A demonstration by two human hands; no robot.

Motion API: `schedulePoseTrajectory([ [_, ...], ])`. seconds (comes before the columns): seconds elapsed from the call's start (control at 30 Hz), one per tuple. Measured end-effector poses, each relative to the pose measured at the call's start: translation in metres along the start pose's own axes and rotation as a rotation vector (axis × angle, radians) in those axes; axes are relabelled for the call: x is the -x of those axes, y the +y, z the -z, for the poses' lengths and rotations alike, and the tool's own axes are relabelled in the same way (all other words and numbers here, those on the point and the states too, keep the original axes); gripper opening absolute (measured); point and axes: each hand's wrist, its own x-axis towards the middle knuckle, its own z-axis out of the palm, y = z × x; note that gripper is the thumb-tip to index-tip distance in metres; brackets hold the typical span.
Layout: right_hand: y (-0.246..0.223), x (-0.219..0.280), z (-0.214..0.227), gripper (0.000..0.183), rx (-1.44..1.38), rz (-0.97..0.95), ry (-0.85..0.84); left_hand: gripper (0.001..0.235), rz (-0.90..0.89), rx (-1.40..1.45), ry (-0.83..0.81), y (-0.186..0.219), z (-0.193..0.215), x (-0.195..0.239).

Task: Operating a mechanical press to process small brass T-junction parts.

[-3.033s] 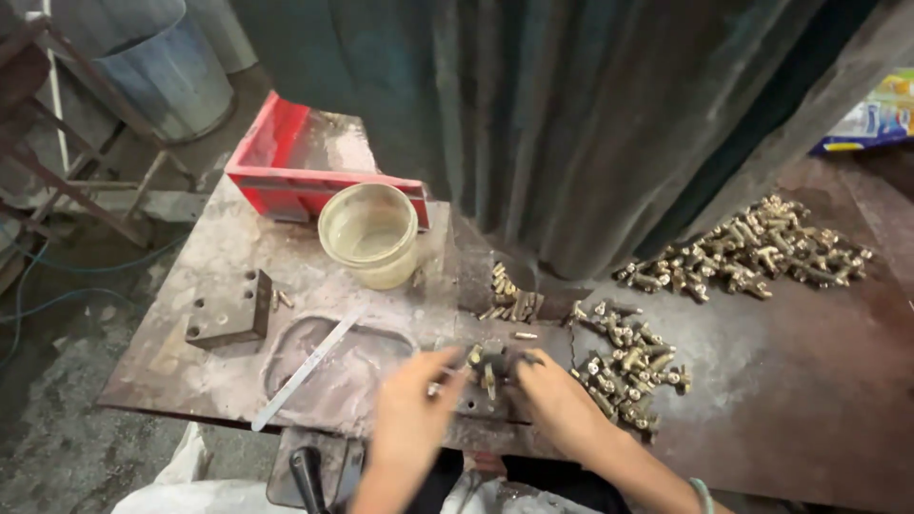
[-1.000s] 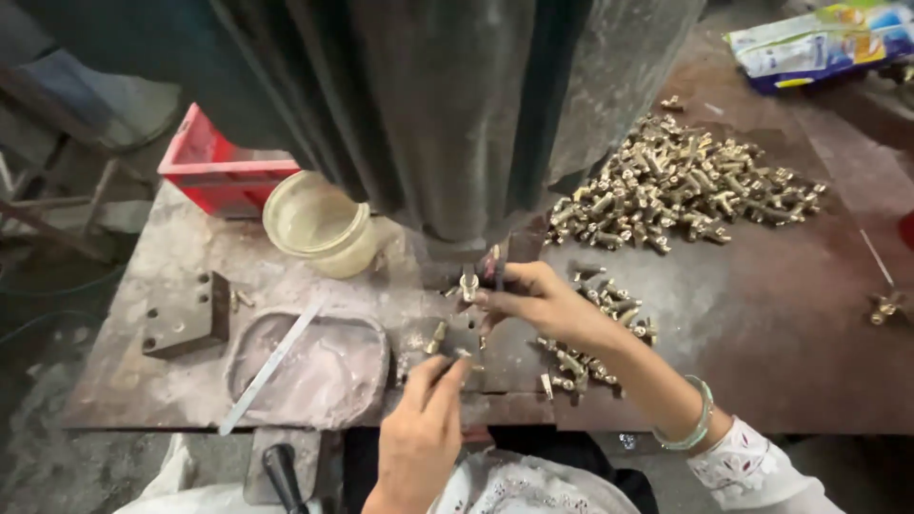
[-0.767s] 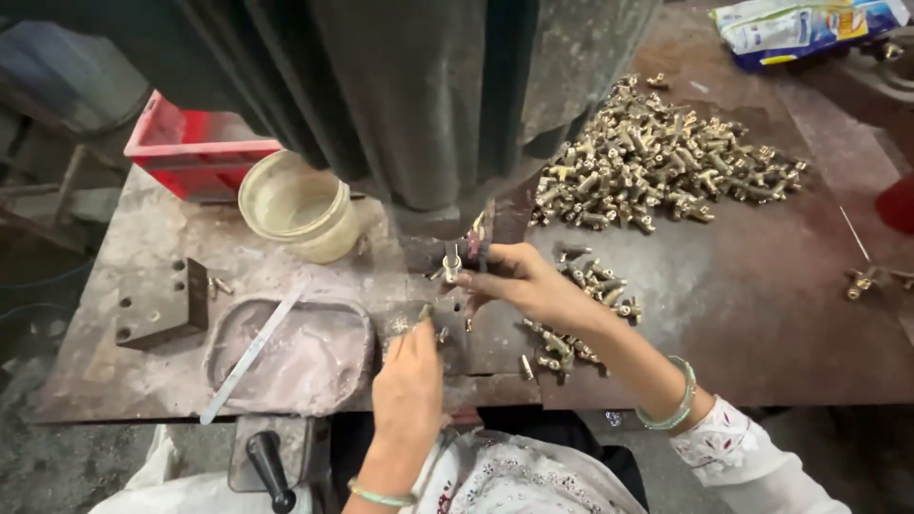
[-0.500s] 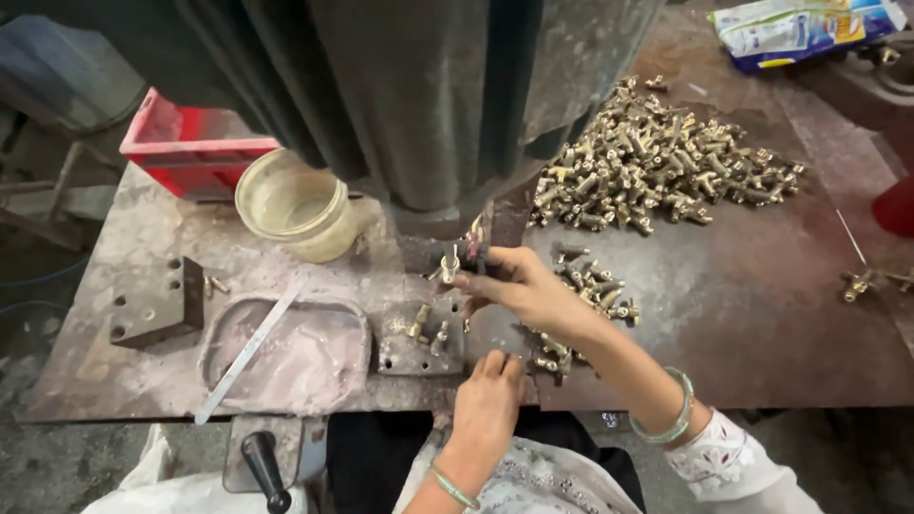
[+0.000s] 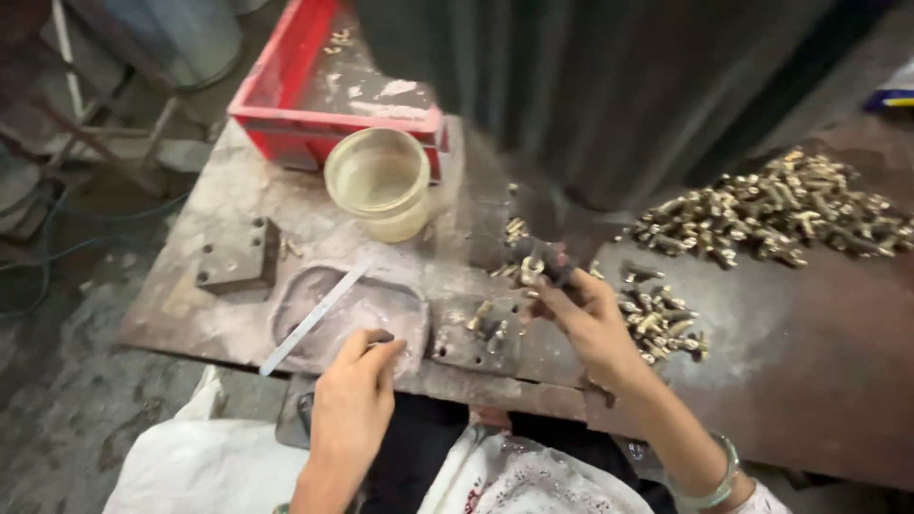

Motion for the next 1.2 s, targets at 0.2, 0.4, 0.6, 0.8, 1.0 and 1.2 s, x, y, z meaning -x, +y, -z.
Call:
schedulePoseTrajectory([
  [0.2,0.0,-0.002,-0.001,0.024,0.045,0.008,0.058,0.022,0.008,-0.174,-0.101,-0.041,-0.03,0.003],
  [0.4,-0.002,0.001,0.0,0.025,0.069,-0.037,0.075,0.017,0.151,0.177,-0.059,-0.031,-0.011,-0.009],
  [0.6,-0.002,0.003,-0.003,0.025,0.037,-0.079,0.13,0.022,0.481,0.899,-0.022,-0.02,-0.07,0.029],
  [0.8,0.007,-0.001,-0.002,0.023,0.047,0.032,0.083,0.019,0.246,0.535,0.069,0.035,-0.093,0.035],
  [1.0,0.002,-0.001,-0.002,0.022,0.093,0.021,0.076,0.021,0.07,0.354,0.177,0.037,-0.095,0.036],
  [1.2,0.019,-0.006,0.0,0.023,-0.115,0.033,0.048,0.017,0.034,0.31,0.153,0.03,-0.101,0.028],
])
